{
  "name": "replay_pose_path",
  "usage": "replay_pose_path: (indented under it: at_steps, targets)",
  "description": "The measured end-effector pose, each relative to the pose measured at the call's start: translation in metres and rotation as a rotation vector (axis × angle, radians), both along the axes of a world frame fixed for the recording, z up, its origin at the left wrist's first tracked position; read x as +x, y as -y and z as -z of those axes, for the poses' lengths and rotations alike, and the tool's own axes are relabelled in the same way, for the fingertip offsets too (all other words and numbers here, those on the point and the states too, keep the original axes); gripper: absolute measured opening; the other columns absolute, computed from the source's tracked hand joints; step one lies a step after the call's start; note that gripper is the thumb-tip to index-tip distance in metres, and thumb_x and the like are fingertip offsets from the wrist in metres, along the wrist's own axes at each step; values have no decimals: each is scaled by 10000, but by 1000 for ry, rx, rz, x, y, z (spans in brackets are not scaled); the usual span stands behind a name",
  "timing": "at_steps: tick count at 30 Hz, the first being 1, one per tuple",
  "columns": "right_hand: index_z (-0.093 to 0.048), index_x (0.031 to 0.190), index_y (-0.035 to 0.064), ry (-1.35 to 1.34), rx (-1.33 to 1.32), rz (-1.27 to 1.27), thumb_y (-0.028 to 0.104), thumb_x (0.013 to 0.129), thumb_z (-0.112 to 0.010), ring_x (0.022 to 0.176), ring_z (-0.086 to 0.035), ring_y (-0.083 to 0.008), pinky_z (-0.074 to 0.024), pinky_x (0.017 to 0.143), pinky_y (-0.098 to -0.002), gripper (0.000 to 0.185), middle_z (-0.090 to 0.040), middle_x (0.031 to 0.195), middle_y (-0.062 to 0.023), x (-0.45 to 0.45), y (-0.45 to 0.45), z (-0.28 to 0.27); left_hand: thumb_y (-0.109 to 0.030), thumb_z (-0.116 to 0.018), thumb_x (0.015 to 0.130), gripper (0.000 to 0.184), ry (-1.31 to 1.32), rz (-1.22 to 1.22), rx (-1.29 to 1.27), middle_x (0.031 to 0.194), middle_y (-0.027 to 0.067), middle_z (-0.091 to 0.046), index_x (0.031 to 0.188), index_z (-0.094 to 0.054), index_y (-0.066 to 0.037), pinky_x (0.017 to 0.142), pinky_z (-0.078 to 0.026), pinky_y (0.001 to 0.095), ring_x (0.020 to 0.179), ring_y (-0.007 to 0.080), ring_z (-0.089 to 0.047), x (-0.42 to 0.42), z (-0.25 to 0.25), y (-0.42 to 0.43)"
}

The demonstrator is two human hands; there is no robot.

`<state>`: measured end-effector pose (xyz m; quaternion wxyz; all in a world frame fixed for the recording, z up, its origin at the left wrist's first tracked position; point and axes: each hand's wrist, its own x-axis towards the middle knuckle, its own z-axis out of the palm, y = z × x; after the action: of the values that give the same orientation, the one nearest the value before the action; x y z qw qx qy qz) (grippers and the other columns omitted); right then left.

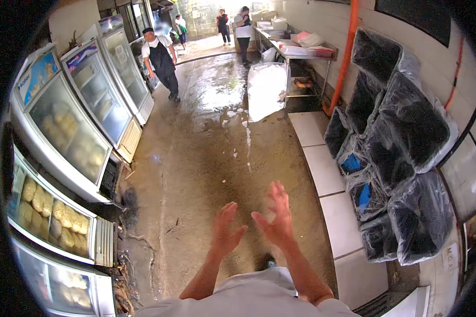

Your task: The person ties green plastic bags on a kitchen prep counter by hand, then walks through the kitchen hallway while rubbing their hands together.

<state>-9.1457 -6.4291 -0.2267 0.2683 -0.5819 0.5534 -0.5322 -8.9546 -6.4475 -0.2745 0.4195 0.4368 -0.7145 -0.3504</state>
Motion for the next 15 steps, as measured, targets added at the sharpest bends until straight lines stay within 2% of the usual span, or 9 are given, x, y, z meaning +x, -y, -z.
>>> replay_pose_path:
  at_steps: [4, 7, 10, 13, 15]
  targets:
    - [-258, 1557, 112, 23, 53, 16, 244, 784, -805, 1296, -499, -292, -507, 968, -449, 956, -280, 1570, -134, -18, 14, 20, -96, -744, 799, 711, -29, 34, -21, 1479, 148, -407, 1433, -421, -80, 957, -496, 420, 1291, 327, -486, -12, -10, 19]
    - [-262, 1552, 100, 16, 120, 27, 274, 789, -805, 1299, -496, -283, -505, 969, -445, 952, -282, 1568, -135, -23, 15, 43, -92, -755, 786, 740, 18, 29, 56, 1458, 151, -420, 1439, -407, -71, 970, -489, 407, 1296, 323, -481, -16, -21, 40]
    - [-259, 1552, 96, 30, 122, -7, 264, 790, -807, 1308, -486, -280, -497, 972, -446, 954, -285, 1567, -138, -19, 25, 54, -95, -763, 778, 745, 43, 26, -12, 1440, 168, -424, 1429, -402, -48, 995, -478, 404, 1301, 335, -473, -13, -5, 57]
    - [-251, 1555, 99, 52, 56, -31, 286, 786, -816, 1310, -478, -282, -489, 974, -443, 973, -301, 1560, -144, -14, 50, 44, -94, -761, 776, 748, 43, -49, -68, 1436, 188, -427, 1427, -398, -31, 1027, -458, 413, 1315, 351, -455, -10, 10, 57]
    - [-248, 1556, 98, 40, 9, -59, 298, 787, -818, 1306, -478, -281, -484, 976, -444, 978, -312, 1556, -141, -15, 64, 23, -90, -756, 781, 752, 66, -96, -16, 1432, 195, -435, 1434, -390, -24, 1049, -441, 422, 1327, 358, -443, -11, 18, 51]
